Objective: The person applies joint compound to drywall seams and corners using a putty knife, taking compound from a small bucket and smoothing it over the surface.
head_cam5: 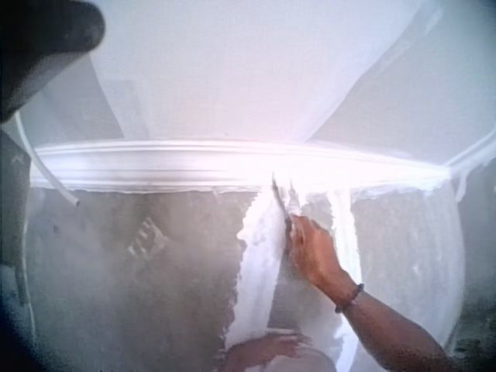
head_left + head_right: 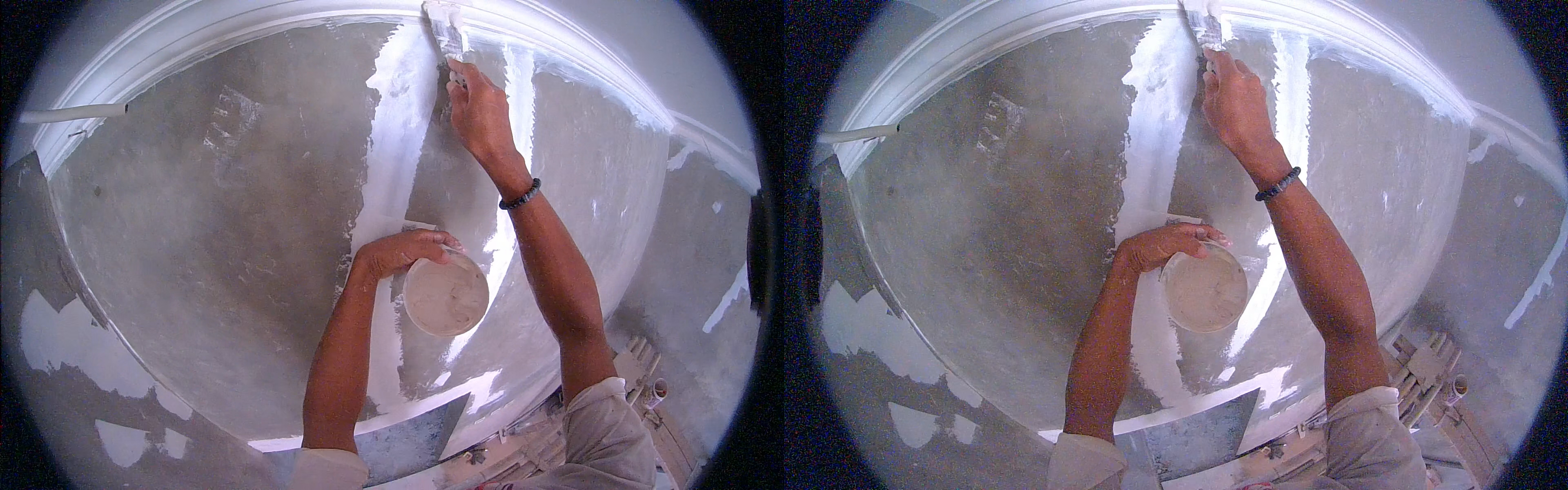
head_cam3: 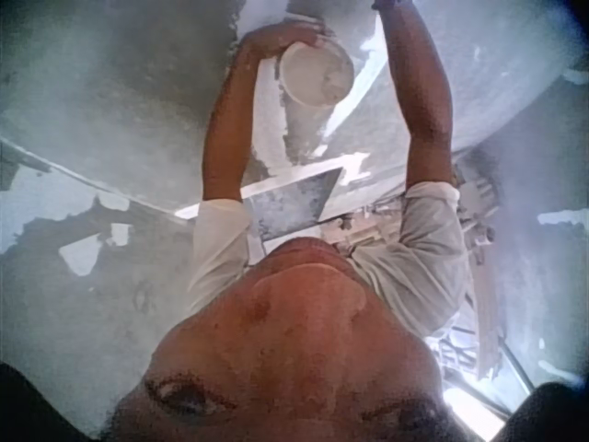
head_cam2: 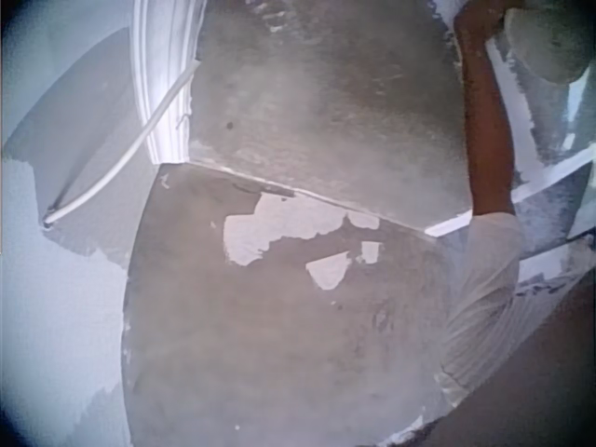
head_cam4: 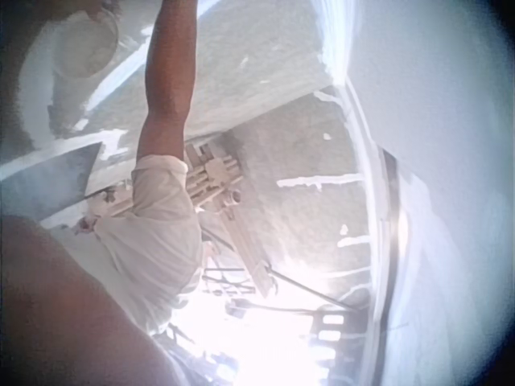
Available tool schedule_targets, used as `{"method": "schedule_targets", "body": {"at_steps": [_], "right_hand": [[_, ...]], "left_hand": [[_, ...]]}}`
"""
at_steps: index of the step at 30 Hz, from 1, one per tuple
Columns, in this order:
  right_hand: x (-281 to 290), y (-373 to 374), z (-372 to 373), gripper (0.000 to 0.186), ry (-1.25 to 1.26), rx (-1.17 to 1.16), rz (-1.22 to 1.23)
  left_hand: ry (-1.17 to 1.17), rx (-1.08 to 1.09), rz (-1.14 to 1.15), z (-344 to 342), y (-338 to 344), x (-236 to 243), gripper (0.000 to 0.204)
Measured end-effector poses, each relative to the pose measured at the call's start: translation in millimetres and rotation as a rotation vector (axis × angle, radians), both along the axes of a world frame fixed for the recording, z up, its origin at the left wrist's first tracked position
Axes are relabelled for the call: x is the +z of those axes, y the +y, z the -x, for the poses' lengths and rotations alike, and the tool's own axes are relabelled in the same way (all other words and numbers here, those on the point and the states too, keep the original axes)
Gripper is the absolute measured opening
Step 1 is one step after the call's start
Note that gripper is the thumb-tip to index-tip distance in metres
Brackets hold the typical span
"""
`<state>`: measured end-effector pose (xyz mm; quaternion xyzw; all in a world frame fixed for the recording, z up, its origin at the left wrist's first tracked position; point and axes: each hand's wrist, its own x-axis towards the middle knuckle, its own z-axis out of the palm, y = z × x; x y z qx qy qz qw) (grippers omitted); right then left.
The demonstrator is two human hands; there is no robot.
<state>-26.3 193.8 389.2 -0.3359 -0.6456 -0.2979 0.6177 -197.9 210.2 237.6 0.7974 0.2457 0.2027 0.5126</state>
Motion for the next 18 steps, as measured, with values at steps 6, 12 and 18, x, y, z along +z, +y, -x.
{"method": "schedule_targets", "body": {"at_steps": [6, 12, 18], "right_hand": [[14.4, -42.8, -11.3, 0.031, -0.074, -0.154, 0.152], [8.1, -51.3, -17.3, 0.032, -0.008, -0.102, 0.085], [26.3, -31.1, -13.3, 0.032, 0.039, -0.106, 0.015]], "left_hand": [[-0.015, 0.006, 0.053, 1.6, -0.3, 0.4, 0.060], [-0.031, -0.018, 0.081, 1.9, 0.9, -0.7, 0.057], [-0.054, -0.048, 0.058, -3.9, -7.1, 7.4, 0.054]]}}
